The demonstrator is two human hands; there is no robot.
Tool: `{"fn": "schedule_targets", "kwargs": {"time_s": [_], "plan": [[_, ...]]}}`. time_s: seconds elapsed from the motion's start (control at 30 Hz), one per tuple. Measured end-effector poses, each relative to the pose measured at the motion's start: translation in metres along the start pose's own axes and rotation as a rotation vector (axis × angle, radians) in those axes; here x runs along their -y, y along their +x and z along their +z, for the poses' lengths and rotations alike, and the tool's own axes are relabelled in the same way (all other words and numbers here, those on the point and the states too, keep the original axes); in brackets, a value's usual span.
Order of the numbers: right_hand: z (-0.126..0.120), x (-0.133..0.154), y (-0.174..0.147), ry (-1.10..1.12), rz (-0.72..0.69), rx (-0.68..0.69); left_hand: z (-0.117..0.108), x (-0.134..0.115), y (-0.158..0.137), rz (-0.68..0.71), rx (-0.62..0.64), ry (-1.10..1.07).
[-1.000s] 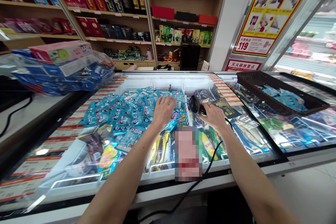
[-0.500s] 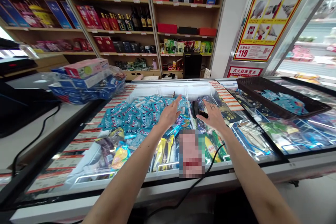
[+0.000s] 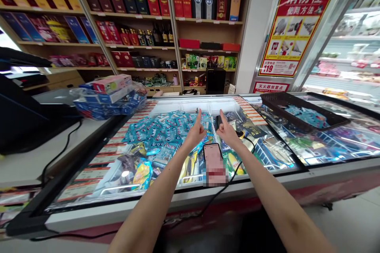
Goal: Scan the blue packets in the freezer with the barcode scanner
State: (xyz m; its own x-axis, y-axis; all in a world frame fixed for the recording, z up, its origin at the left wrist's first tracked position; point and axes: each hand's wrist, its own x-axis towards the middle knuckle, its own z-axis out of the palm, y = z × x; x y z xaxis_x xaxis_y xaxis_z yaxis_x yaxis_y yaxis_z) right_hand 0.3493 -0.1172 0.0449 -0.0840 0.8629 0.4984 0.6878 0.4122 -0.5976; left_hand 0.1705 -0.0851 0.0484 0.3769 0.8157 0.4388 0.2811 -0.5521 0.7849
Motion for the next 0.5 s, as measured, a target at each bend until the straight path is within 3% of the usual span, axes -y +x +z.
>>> {"fn": "schedule_targets", "kwargs": {"time_s": [0.17,0.23,0.33,0.5], "plan": [[-0.004,0.007,0.003,0.373,0.137,0.051,-0.008,-0.005,-0.007,-0.248,0.010,-0.376],[-0.013,0.019,0.003,0.638,0.208,0.176,-0.014,-0.018,-0.010,-0.310,0.087,-0.634],[-0.031,0.040,0.000,1.086,0.270,0.481,-0.027,-0.044,-0.018,-0.331,0.302,-1.043],[-0.047,0.053,0.004,1.448,0.220,0.658,-0.047,-0.064,-0.024,-0.346,0.355,-1.343]]}}
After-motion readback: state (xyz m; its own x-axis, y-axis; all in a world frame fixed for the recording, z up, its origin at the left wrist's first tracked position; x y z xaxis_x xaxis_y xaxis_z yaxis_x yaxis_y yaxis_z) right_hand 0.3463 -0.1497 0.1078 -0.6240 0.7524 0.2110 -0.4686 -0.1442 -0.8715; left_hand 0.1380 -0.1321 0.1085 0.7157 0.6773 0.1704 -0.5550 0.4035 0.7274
